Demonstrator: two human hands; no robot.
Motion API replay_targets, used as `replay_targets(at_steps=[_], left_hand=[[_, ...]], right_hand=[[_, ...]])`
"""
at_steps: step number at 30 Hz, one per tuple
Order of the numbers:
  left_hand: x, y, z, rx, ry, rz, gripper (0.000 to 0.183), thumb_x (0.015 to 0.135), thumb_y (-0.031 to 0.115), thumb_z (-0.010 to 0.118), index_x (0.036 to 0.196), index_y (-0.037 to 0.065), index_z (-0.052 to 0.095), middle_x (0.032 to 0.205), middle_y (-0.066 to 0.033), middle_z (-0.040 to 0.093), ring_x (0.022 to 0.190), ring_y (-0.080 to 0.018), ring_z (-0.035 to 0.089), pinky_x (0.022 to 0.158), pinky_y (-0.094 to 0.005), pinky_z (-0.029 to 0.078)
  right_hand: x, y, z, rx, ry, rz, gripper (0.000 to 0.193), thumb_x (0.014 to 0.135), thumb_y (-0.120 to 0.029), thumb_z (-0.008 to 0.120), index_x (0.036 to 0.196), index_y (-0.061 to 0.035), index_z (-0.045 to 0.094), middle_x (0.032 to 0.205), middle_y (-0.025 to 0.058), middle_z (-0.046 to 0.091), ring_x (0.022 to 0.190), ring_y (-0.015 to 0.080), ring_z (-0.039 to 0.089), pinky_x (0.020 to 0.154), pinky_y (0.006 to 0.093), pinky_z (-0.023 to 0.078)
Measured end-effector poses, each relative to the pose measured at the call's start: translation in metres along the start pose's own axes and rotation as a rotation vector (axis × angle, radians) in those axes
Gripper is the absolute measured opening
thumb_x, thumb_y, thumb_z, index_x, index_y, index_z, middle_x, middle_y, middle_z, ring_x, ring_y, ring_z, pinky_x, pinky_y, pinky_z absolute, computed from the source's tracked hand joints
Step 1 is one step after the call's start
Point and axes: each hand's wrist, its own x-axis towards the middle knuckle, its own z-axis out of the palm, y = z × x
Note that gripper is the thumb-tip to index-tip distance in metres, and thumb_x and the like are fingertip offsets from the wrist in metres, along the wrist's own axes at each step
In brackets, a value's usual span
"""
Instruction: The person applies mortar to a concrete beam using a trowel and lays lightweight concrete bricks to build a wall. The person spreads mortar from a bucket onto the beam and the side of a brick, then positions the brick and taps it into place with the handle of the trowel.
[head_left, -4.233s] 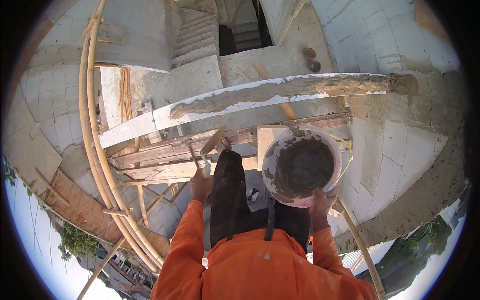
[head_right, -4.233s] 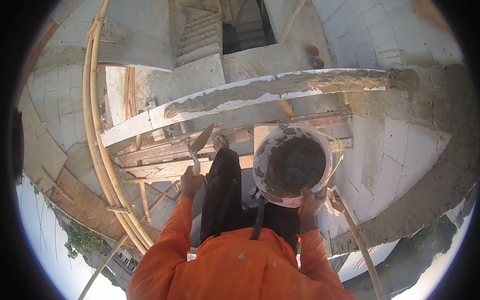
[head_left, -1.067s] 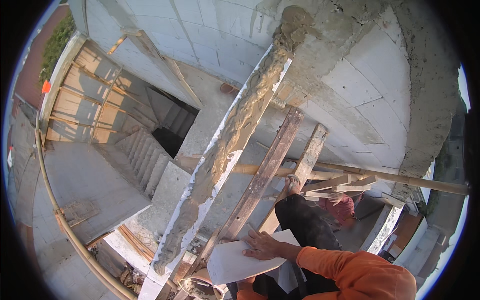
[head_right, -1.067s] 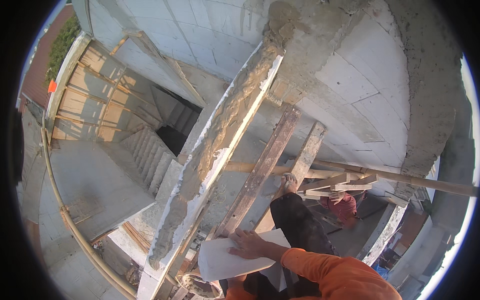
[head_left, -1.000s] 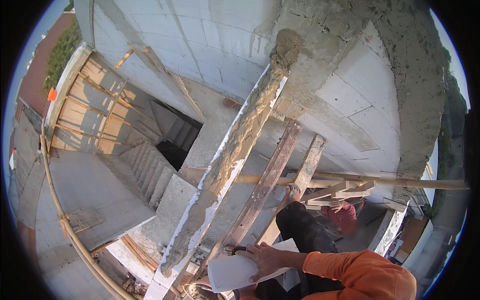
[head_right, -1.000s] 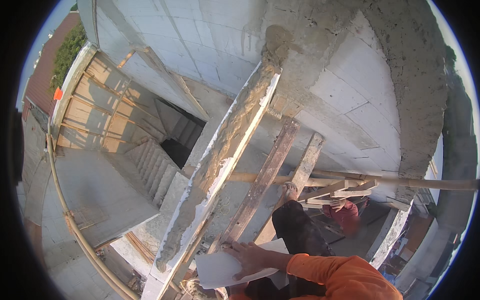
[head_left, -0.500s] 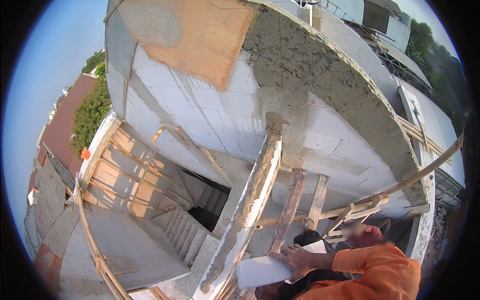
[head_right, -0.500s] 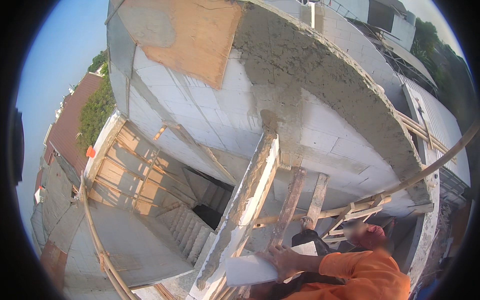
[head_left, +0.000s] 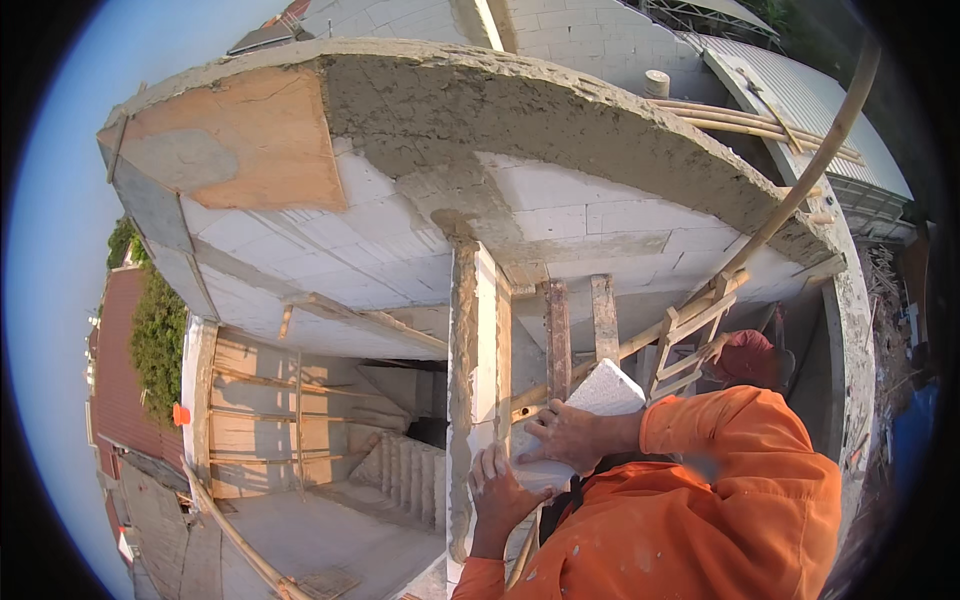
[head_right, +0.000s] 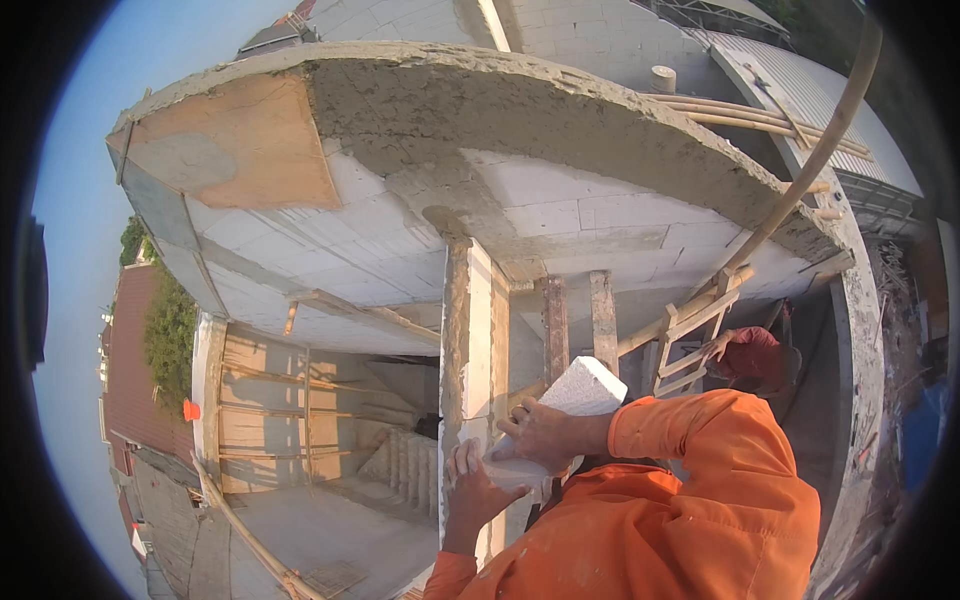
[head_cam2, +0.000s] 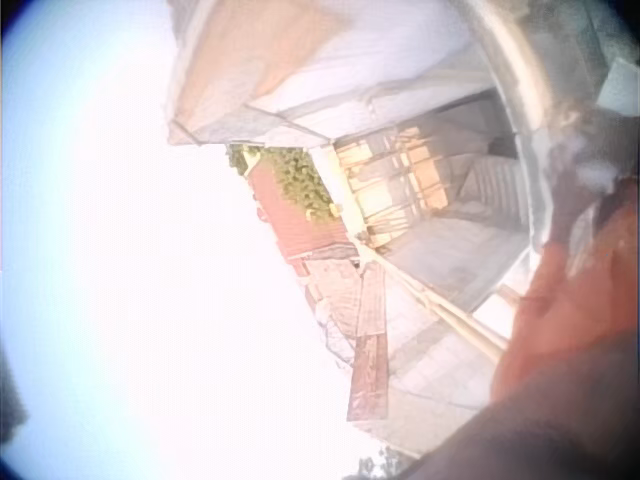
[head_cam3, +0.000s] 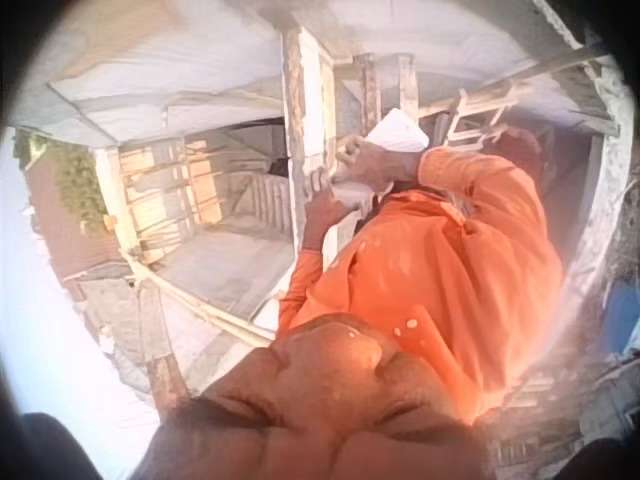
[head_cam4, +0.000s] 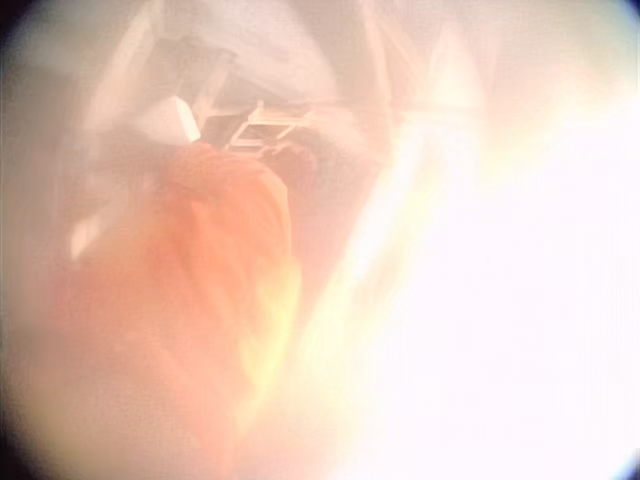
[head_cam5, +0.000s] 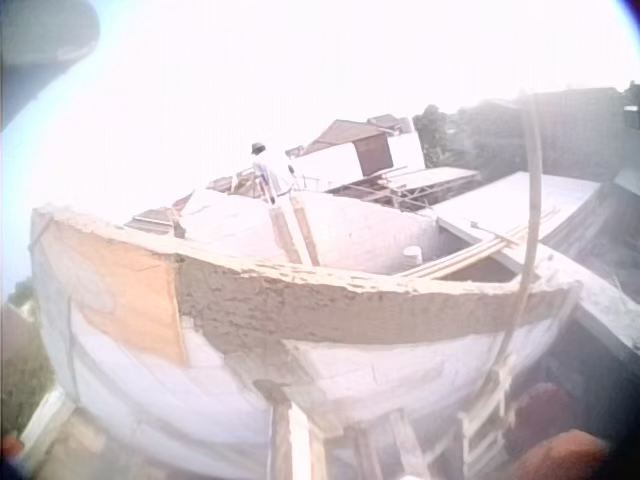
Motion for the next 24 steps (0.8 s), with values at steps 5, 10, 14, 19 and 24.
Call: replay_targets(at_steps=[5,10,14,19,24], left_hand=[[0.006,0.016,0.006,0.116,-0.342,0.002,0.127,0.053,0.06,0.083,0.144,-0.004,0.023,0.146,-0.0214,0.031,0.138,-0.0372,0.026,0.109,-0.0585,0.024],[-0.028,0.003,0.036,-0.028,-0.207,0.043,0.128,0.056,0.062,0.081,0.144,-0.006,0.018,0.141,-0.029,0.033,0.131,-0.0429,0.035,0.107,-0.0562,0.028],[-0.041,-0.012,0.044,0.001,-0.261,0.07,0.131,0.058,0.058,0.082,0.145,-0.007,0.009,0.143,-0.031,0.031,0.131,-0.0467,0.034,0.107,-0.0544,0.03],[-0.045,-0.024,0.036,0.073,-0.261,0.117,0.126,0.058,0.059,0.081,0.144,-0.005,0.014,0.135,-0.0311,0.039,0.121,-0.0481,0.041,0.1,-0.0574,0.035],[-0.029,-0.016,0.02,0.151,-0.124,0.252,0.123,0.056,0.062,0.08,0.144,-0.001,0.021,0.125,-0.0265,0.046,0.107,-0.045,0.052,0.087,-0.0588,0.043]], right_hand=[[-0.013,-0.005,0.012,0.044,0.023,-0.034,0.067,0.062,-0.033,0.076,0.125,-0.0316,0.054,0.117,0.0124,0.047,0.109,0.0316,0.052,0.088,0.0446,0.038],[-0.019,-0.017,0.039,0.143,0.19,-0.055,0.061,0.056,-0.034,0.08,0.114,-0.0279,0.061,0.118,0.0112,0.051,0.107,0.0297,0.054,0.086,0.0441,0.039],[-0.01,-0.026,0.055,0.169,0.171,-0.077,0.058,0.056,-0.034,0.08,0.111,-0.0279,0.063,0.119,0.0112,0.051,0.11,0.0292,0.053,0.089,0.0435,0.038],[-0.004,-0.022,0.042,0.219,0.075,-0.118,0.056,0.064,-0.035,0.075,0.117,-0.029,0.059,0.126,0.0142,0.048,0.116,0.0322,0.049,0.094,0.0455,0.037],[-0.008,-0.008,0.05,0.322,0.22,-0.063,0.069,0.06,-0.039,0.079,0.125,-0.0305,0.056,0.126,0.012,0.048,0.119,0.0319,0.046,0.1,0.0458,0.034]])
